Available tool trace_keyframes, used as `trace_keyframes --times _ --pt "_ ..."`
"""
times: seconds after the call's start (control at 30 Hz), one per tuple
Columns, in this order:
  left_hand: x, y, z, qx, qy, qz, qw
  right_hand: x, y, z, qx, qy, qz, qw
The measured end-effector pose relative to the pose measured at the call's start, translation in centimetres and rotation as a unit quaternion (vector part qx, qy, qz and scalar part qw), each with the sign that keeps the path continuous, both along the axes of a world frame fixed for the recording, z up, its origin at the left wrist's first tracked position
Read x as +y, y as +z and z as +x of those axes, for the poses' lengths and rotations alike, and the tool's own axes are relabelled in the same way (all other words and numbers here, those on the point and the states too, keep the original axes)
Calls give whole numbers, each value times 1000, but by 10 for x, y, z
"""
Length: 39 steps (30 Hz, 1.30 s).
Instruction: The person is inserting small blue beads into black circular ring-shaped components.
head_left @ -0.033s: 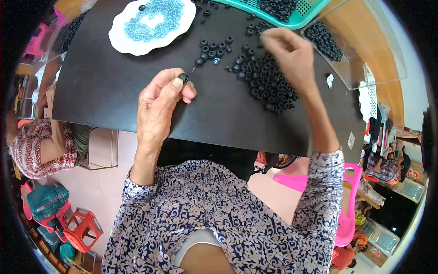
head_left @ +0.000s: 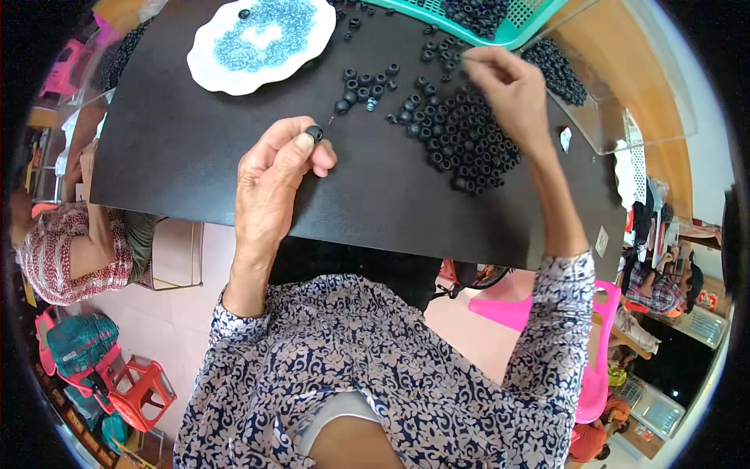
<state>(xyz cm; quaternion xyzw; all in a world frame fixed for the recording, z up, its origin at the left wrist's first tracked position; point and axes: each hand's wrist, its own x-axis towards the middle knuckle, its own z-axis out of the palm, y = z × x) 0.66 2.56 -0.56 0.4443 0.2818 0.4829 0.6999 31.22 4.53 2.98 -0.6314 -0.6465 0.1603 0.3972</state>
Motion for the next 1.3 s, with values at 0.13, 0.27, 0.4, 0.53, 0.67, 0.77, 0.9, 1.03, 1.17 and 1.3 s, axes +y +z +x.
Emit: trace_keyframes --times 0.13,0.27,0.4,0.53,0.67,0.77,0.9,1.03,1.17,1.3 --pt "0 -1 3 7 3 -3 1000 5 11 24 -131 19 -30 991" --pt "-1 -2 4 11 1 7 1000 16 -6 17 -178 117 35 976" --pt "-1 -1 4 13 0 8 1000 20 -7 13 -275 123 26 953" --pt "0 -1 4 17 -2 12 1000 21 -5 9 -281 104 16 954" --pt "-1 -1 4 15 9 2 1000 9 11 -23 -154 99 13 983" --pt "0 1 4 20 -2 -9 1000 -9 16 -60 -23 145 -29 989" --pt "0 -1 5 28 7 -5 1000 -24 8 -94 83 190 -66 976" --pt "3 -5 2 37 -13 9 999 -26 -8 -108 152 198 -90 964" --pt "1 -4 2 57 -24 36 997 -26 -23 -115 169 184 -55 967" --pt "-2 5 0 141 -20 66 988 -30 -14 -119 101 194 -60 974"
